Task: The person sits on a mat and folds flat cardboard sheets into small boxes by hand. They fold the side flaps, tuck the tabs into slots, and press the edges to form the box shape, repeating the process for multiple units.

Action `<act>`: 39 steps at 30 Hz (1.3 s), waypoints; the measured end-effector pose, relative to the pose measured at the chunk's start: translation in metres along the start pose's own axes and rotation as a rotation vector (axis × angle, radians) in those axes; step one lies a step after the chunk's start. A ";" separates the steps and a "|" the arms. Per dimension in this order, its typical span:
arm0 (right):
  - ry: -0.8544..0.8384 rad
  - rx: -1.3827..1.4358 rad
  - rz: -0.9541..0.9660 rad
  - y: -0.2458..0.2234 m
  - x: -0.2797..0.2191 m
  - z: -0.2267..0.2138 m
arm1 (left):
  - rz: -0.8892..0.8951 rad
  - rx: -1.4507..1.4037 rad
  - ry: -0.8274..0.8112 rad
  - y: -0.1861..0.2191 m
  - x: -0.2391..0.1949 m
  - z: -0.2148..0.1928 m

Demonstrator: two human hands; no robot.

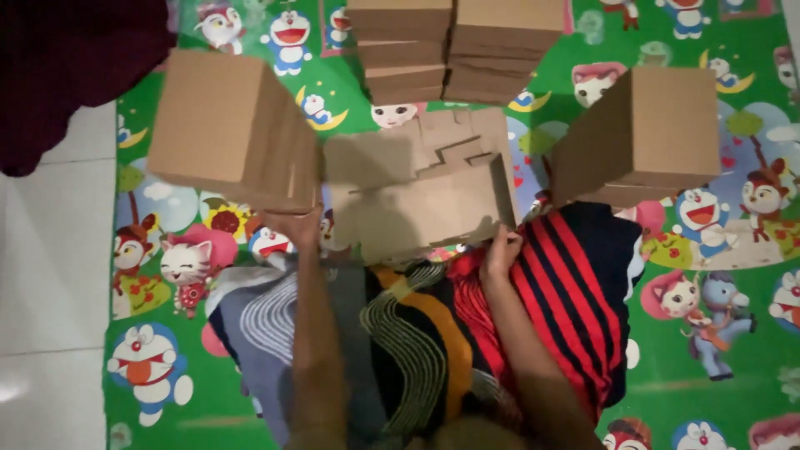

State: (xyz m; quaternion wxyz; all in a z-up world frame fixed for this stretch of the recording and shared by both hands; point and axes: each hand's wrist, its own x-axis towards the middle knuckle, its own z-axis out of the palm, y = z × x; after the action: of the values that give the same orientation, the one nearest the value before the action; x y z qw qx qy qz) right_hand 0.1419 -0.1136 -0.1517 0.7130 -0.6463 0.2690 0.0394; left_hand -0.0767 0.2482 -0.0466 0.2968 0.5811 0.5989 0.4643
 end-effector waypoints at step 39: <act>-0.113 -0.431 -0.110 -0.179 0.115 -0.004 | -0.385 -0.164 -0.429 -0.015 -0.124 -0.027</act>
State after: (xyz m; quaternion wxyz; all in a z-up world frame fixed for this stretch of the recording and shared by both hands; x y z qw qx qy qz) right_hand 0.3111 -0.1794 -0.0410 0.5736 -0.7940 0.1782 0.0932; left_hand -0.0888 0.1239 -0.0726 0.5449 0.5160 0.5822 0.3129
